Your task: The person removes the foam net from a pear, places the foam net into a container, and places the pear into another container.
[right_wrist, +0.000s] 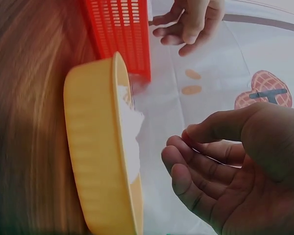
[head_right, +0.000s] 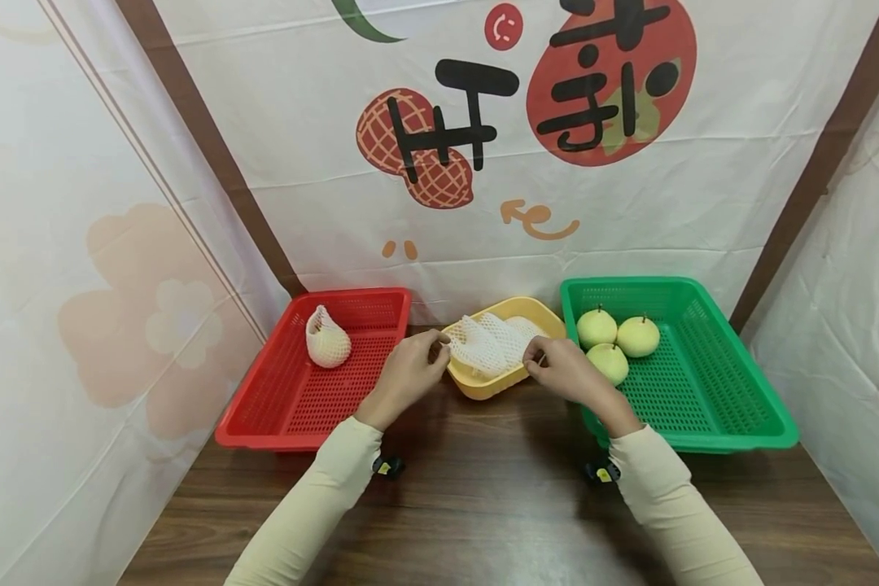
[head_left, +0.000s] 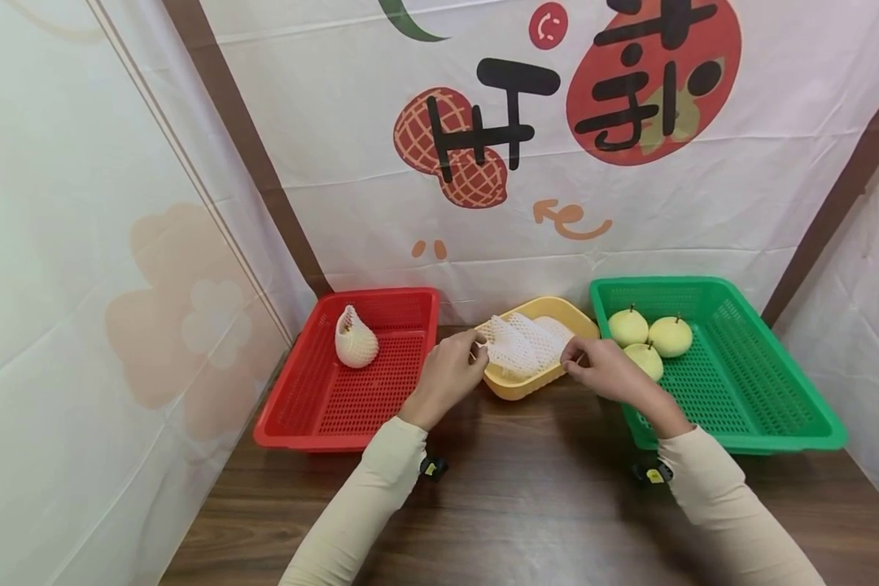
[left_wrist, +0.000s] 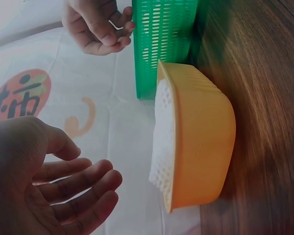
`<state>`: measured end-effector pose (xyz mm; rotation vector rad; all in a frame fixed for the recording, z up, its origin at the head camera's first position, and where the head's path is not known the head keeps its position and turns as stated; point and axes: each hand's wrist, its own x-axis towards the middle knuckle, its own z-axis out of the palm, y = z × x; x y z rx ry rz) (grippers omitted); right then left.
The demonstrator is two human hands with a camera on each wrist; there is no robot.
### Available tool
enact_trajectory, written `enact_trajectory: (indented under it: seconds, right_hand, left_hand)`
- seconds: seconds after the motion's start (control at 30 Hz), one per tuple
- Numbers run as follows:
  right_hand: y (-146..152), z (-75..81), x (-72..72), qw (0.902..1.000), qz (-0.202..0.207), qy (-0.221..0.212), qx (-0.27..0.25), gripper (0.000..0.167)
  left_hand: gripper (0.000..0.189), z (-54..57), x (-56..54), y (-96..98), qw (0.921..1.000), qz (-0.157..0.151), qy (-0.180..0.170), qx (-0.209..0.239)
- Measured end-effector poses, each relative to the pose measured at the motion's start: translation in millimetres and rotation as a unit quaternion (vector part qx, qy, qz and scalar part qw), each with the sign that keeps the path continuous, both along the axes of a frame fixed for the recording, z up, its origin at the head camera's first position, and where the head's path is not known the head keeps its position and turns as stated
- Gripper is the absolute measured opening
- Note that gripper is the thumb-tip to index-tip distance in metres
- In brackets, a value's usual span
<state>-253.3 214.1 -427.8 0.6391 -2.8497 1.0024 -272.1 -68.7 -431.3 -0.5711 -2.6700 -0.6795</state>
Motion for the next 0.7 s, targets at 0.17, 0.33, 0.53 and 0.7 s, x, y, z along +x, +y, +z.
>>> enact_trajectory:
  seconds: [0.17,0.33,0.53,0.7]
  right_hand:
    - [-11,-5.5,0.9,0.9997,0.005,-0.012,-0.023,0.007]
    - [-24,-12.2,1.3,0.9988,0.013,-0.007,-0.046,0.005]
    - [-43,-19.4,0.6,0.9982,0.017,0.001,-0.058,0.005]
    - [-60,-25.0,-0.3,0.9973,0.014,-0.011,-0.071,0.006]
  left_hand:
    - [0.02,-0.7,0.4,-2.8,0.9999,0.001,0.012,-0.002]
    - [0.018,0.7,1.8,-6.6,0.9997,-0.006,0.022,0.0]
    - [0.022,2.6,1.2,-10.7,0.9996,-0.012,0.023,0.007]
    - [0.022,4.0,1.4,-14.4,0.9997,-0.006,0.02,0.009]
